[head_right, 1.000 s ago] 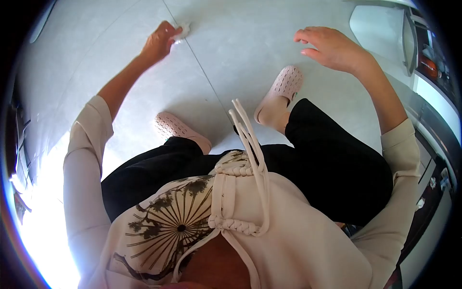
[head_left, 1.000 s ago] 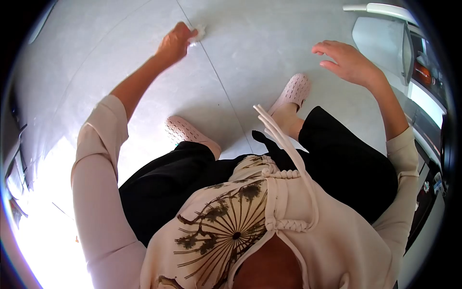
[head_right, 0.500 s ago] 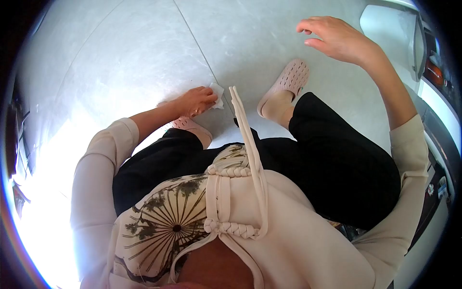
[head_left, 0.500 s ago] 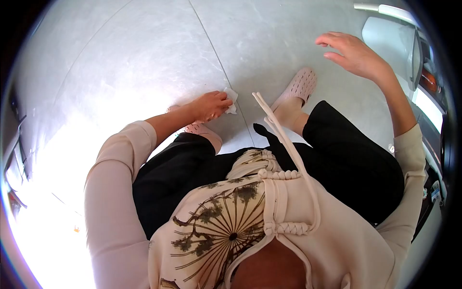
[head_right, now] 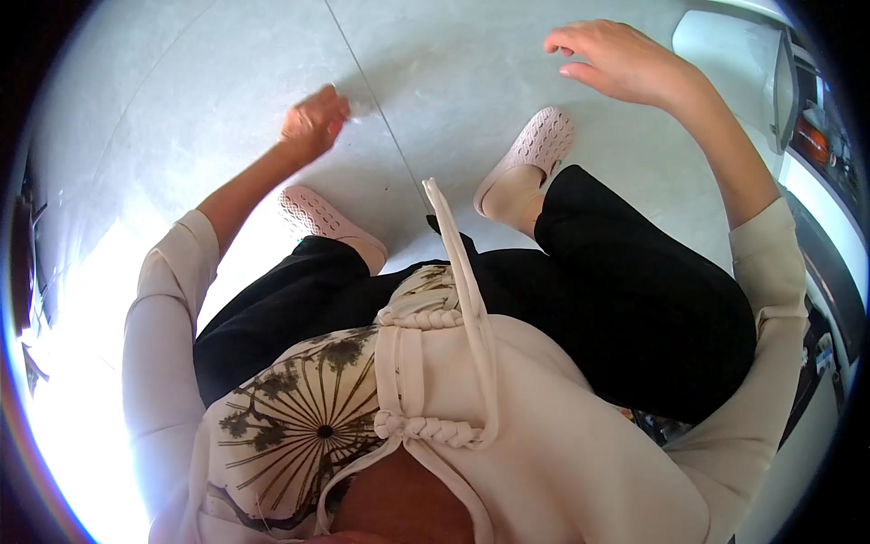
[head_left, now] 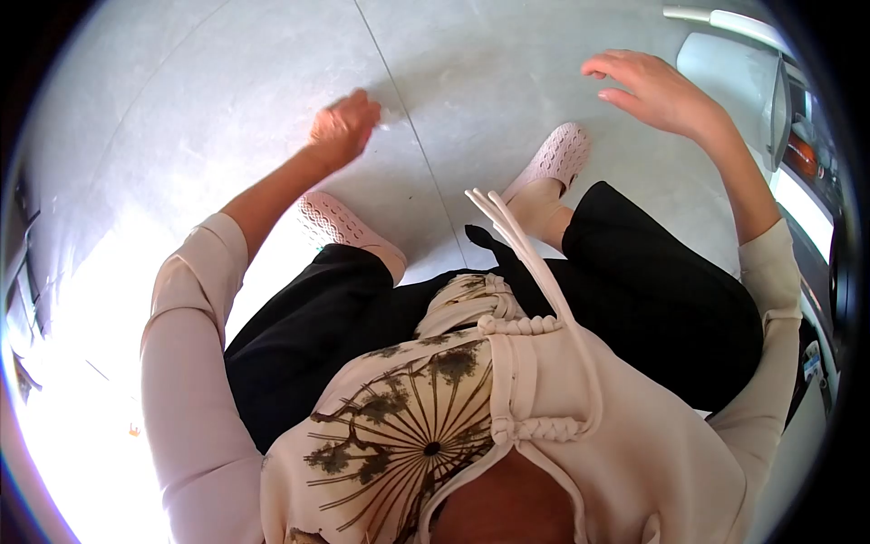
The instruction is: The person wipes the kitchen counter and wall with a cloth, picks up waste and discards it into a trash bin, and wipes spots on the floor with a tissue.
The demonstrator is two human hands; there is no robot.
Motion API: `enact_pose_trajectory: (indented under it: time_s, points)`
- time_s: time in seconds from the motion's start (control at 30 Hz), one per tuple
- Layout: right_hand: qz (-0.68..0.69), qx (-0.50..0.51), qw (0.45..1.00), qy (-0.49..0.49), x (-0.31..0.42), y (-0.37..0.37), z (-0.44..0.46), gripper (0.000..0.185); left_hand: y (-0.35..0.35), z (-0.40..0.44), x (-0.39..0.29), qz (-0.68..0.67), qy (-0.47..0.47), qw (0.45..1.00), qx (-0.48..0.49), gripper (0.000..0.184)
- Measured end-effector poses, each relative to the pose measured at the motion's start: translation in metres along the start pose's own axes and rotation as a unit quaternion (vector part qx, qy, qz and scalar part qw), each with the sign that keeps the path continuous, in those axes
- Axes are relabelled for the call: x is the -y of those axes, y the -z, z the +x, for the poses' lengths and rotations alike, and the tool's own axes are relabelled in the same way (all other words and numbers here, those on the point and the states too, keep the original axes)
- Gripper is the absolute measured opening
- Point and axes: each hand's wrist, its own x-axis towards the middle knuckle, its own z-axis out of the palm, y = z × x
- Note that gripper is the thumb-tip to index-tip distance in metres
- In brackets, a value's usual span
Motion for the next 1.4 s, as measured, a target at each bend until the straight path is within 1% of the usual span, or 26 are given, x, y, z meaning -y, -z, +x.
enact_pose_trajectory:
  time_s: [0.07,0.2,0.23,0.3,0.33,0.4,0.5,0.57,0.63,0.67,0.7,0.73,0.77,0.8,0.87,0.93,0.97,1.0,1.07,1.13,1.2,1.27,1.3,1.33,1.37,1.4]
  points:
    - [0.0,-0.017,1.0,0.017,0.002,0.001,0.003,0.021,-0.021,-0.024,-0.016,0.014,-0.071,0.997,0.008,0.013]
    - [0.003,-0.023,1.0,0.021,0.003,0.003,0.003,0.021,-0.041,-0.055,-0.058,-0.044,-0.127,0.976,0.172,0.009]
    - [0.001,-0.026,0.999,0.029,0.002,0.002,0.004,0.021,-0.045,-0.062,-0.067,-0.043,-0.125,0.976,0.173,0.009]
    - [0.003,-0.018,1.0,0.02,0.005,0.004,0.004,0.021,-0.052,-0.073,-0.081,-0.122,-0.185,0.963,0.156,0.009]
    - [0.005,-0.011,1.0,0.01,0.006,0.005,0.003,0.021,-0.054,-0.075,-0.082,-0.124,-0.186,0.962,0.156,0.009]
    - [0.007,-0.007,1.0,0.007,0.005,0.002,0.003,0.021,-0.054,-0.08,-0.085,-0.077,-0.342,0.924,0.154,0.008]
    - [0.008,-0.006,1.0,0.006,0.003,-0.001,0.002,0.021,-0.059,-0.069,-0.069,-0.071,-0.375,0.916,0.12,0.008]
    - [0.007,-0.002,1.0,0.008,0.001,-0.004,0.001,0.021,-0.054,-0.05,-0.057,-0.05,-0.333,0.929,0.152,0.008]
    - [0.049,0.001,0.999,-0.007,0.0,-0.007,0.0,0.022,-0.039,-0.023,-0.046,-0.021,-0.269,0.951,0.148,0.009]
    - [0.05,0.004,0.999,-0.005,-0.002,-0.011,0.0,0.022,-0.033,-0.011,-0.038,-0.026,-0.228,0.969,0.092,0.011]
    - [0.036,0.013,0.999,-0.003,-0.005,-0.013,0.001,0.022,-0.028,0.002,-0.033,0.007,-0.204,0.977,0.065,0.013]
    - [0.02,0.02,1.0,-0.001,-0.006,-0.013,0.002,0.022,-0.03,0.013,-0.026,-0.004,-0.156,0.988,0.02,0.011]
    - [0.017,0.019,1.0,0.0,-0.003,-0.012,0.003,0.022,-0.027,0.027,-0.016,0.036,-0.151,0.986,-0.06,0.01]
    - [0.017,0.027,0.999,-0.012,0.001,-0.009,0.003,0.023,-0.013,0.041,-0.011,0.025,-0.087,0.992,-0.084,0.014]
    - [0.012,0.03,0.999,-0.031,0.003,-0.004,0.001,0.024,0.018,0.056,-0.002,-0.062,-0.046,0.982,-0.172,0.014]
    - [0.006,0.023,1.0,-0.009,0.003,-0.001,0.003,0.024,0.039,0.055,0.006,-0.119,0.01,0.977,-0.178,0.015]
    - [0.001,0.019,1.0,-0.011,0.003,0.001,0.005,0.024,0.044,0.052,0.012,-0.118,0.04,0.975,-0.183,0.016]
    - [0.012,0.014,1.0,-0.011,0.004,0.001,0.006,0.023,0.045,0.05,0.018,-0.115,0.036,0.975,-0.189,0.016]
    - [0.021,0.005,1.0,-0.01,0.002,0.002,0.007,0.023,0.04,0.044,0.027,-0.145,0.12,0.963,-0.193,0.018]
    - [0.008,0.046,0.999,-0.006,-0.002,0.004,0.009,0.023,0.034,0.037,0.027,-0.134,0.11,0.964,-0.203,0.018]
    - [-0.006,0.042,0.999,0.009,-0.01,-0.004,0.018,0.024,0.013,0.031,0.028,-0.07,-0.016,0.977,-0.201,0.023]
    - [-0.023,0.058,0.998,0.008,-0.017,0.0,0.015,0.027,-0.004,0.015,0.003,-0.013,0.022,0.997,-0.077,0.024]
    - [-0.03,0.068,0.997,-0.01,-0.015,0.006,0.016,0.029,-0.025,0.018,0.008,0.035,-0.049,0.994,-0.093,0.022]
    - [-0.029,0.051,0.998,-0.006,-0.017,0.006,0.019,0.029,-0.014,0.022,0.002,0.077,-0.086,0.991,-0.071,0.018]
    - [-0.03,0.034,0.999,0.004,-0.021,0.009,0.019,0.029,0.003,0.028,-0.008,0.05,-0.119,0.988,-0.087,0.019]
    - [-0.035,0.05,0.998,-0.015,-0.017,0.019,0.019,0.028,0.001,0.032,-0.008,0.056,-0.107,0.99,-0.066,0.017]
